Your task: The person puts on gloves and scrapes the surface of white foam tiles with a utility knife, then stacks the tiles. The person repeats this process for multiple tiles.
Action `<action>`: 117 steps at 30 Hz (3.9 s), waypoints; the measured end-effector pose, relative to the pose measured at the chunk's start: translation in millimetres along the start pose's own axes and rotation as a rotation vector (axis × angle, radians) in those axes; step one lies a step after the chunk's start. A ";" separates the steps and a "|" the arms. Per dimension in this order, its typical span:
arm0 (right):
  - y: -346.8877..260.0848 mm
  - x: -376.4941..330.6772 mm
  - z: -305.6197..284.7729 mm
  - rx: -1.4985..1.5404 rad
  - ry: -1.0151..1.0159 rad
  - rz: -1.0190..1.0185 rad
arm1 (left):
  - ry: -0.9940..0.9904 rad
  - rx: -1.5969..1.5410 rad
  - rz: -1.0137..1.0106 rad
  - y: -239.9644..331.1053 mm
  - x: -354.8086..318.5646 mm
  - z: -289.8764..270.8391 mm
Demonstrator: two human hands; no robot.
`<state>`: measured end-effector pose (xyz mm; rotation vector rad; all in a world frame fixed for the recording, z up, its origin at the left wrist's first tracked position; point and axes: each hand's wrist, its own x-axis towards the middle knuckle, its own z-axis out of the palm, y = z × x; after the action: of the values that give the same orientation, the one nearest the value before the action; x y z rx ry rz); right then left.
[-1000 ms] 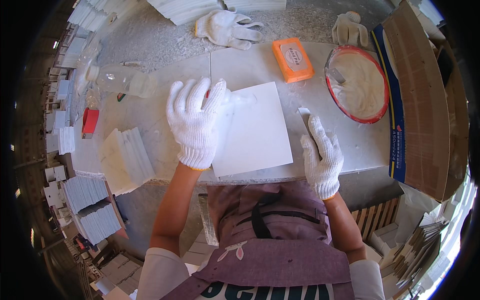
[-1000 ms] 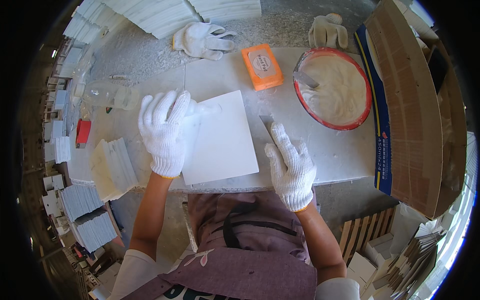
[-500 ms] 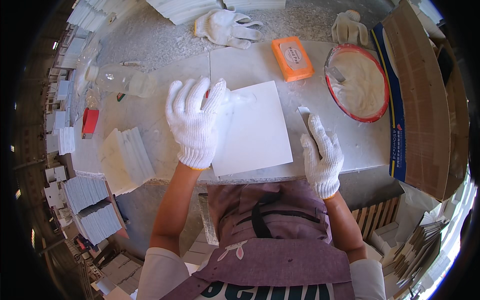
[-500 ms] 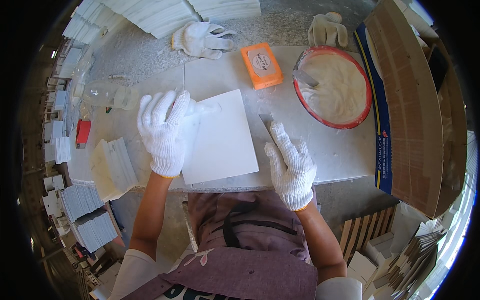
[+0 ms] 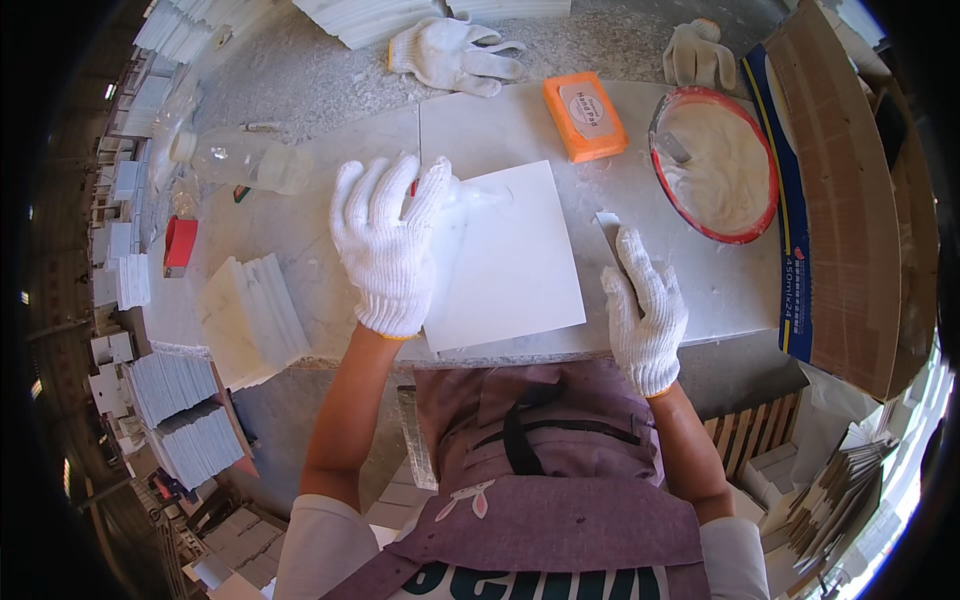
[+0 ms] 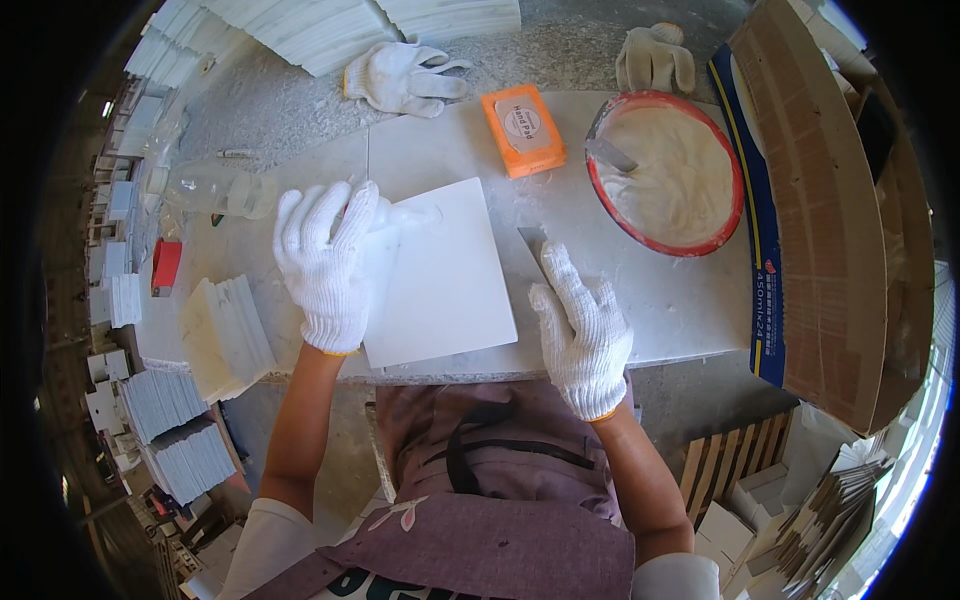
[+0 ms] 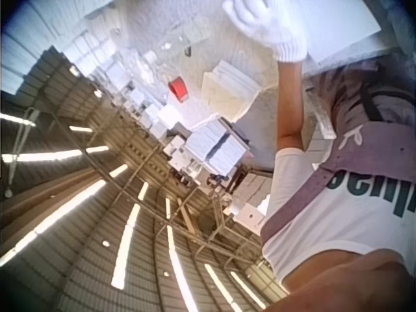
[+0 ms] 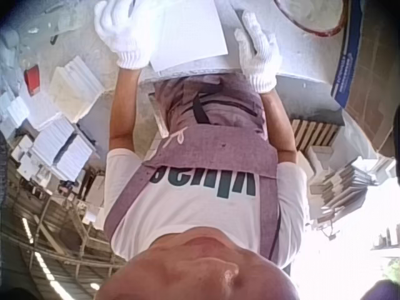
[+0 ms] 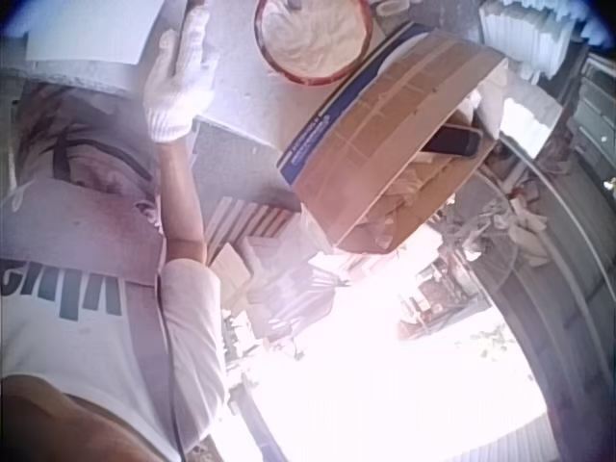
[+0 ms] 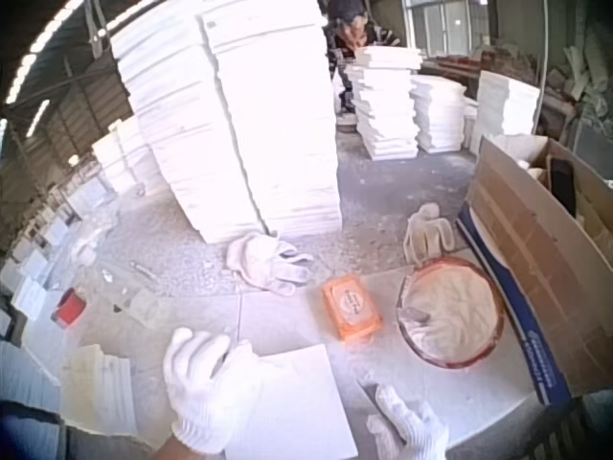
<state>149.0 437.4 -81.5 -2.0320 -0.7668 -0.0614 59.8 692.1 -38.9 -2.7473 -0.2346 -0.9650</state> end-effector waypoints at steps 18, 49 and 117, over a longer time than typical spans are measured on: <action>3.0 -9.1 4.2 0.009 0.003 0.029 | 0.006 -0.412 -0.475 -8.3 -17.8 4.9; -9.0 -4.2 0.0 -0.052 -0.010 -0.012 | 0.027 -0.204 -0.797 -62.7 -52.2 60.1; -5.9 2.8 23.0 0.295 0.113 0.166 | -0.082 -0.605 -0.496 9.5 -10.4 8.7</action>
<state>142.4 459.0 -89.1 -1.7863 -0.5028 0.0307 59.0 684.4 -53.5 -3.3692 -0.7837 -1.1972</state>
